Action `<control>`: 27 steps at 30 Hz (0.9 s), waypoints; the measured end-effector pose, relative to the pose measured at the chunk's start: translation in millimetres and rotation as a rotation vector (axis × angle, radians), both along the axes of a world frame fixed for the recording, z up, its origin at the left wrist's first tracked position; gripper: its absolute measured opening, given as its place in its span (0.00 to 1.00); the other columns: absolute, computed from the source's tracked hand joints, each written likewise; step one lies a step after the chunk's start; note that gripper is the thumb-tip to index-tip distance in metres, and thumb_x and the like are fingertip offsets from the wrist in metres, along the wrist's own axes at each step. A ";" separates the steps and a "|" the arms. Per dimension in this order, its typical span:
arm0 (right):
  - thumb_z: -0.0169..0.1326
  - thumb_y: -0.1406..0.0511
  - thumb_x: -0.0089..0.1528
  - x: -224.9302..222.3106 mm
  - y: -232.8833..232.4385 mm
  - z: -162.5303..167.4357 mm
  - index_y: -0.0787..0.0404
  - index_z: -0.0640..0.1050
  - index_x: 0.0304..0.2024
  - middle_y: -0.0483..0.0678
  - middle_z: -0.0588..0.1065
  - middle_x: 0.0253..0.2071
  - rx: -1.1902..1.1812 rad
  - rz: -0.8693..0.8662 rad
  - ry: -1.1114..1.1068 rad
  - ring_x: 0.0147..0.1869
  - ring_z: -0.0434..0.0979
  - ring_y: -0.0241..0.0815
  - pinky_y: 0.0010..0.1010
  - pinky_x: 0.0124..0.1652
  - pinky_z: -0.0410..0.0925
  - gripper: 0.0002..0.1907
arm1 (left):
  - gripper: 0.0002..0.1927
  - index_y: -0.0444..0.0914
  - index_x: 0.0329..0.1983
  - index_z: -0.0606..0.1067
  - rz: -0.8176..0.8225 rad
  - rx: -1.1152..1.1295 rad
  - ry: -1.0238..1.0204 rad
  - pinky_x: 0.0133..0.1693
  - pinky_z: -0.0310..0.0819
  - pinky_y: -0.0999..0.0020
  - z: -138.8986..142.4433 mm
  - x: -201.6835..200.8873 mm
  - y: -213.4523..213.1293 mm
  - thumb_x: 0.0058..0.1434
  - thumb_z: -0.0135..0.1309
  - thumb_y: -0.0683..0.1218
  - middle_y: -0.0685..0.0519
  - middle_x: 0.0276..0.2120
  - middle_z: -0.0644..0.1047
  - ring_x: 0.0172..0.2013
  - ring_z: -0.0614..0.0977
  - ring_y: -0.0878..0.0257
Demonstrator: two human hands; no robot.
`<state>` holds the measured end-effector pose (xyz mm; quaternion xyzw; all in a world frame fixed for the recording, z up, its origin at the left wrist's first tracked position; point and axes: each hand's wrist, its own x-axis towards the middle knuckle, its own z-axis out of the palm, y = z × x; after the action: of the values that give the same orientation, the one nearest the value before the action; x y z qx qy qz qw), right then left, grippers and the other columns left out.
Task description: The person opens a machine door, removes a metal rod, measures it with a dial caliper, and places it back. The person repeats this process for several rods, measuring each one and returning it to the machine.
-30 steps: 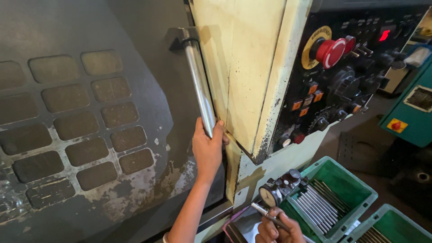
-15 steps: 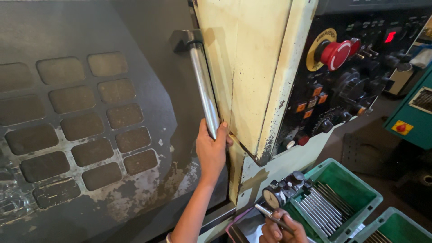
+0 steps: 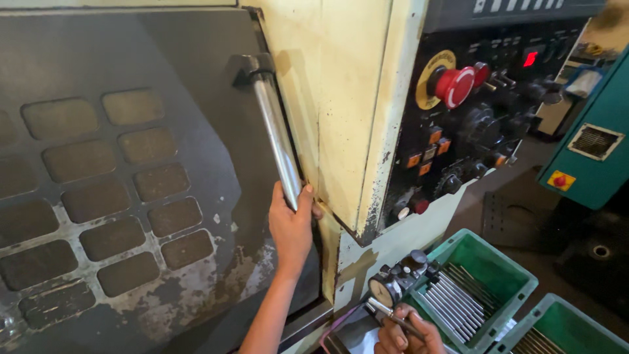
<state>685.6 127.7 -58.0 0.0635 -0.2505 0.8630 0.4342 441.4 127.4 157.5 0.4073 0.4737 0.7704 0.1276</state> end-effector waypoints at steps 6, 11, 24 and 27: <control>0.38 0.55 0.68 1.8 6.5 -23.7 0.57 0.72 0.47 0.47 0.62 0.24 0.006 -0.025 0.010 0.22 0.55 0.38 0.33 0.22 0.54 0.16 | 0.11 0.36 0.37 0.71 0.011 0.014 0.020 0.25 0.71 0.71 -0.1 3.3 -2.7 0.67 0.54 0.49 0.53 0.18 0.76 0.20 0.77 0.67; 0.39 0.56 0.68 -5.0 20.6 -49.7 0.59 0.71 0.49 0.49 0.63 0.23 0.149 -0.010 0.009 0.23 0.57 0.42 0.34 0.24 0.56 0.17 | 0.11 0.37 0.37 0.71 0.016 0.009 0.032 0.25 0.70 0.69 4.0 -1.4 -12.9 0.66 0.54 0.50 0.53 0.18 0.76 0.20 0.77 0.67; 0.42 0.56 0.64 -11.7 -27.3 -52.5 0.61 0.72 0.47 0.52 0.67 0.22 0.072 -0.129 -0.067 0.21 0.63 0.44 0.36 0.23 0.61 0.18 | 0.13 0.39 0.40 0.72 0.070 -0.156 0.094 0.29 0.75 0.61 27.7 -20.0 -65.9 0.65 0.52 0.54 0.51 0.18 0.80 0.22 0.84 0.58; 0.42 0.56 0.64 -10.4 -40.6 -54.8 0.61 0.72 0.48 0.52 0.67 0.22 0.073 -0.144 -0.072 0.21 0.63 0.44 0.36 0.23 0.61 0.19 | 0.14 0.40 0.41 0.71 0.085 -0.203 0.089 0.32 0.76 0.59 34.8 -19.6 -74.4 0.65 0.52 0.55 0.50 0.19 0.81 0.23 0.85 0.55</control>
<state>675.2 87.1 -112.9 0.0302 -0.3009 0.8215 0.4834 421.8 53.1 192.3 0.4057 0.5713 0.7043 0.1140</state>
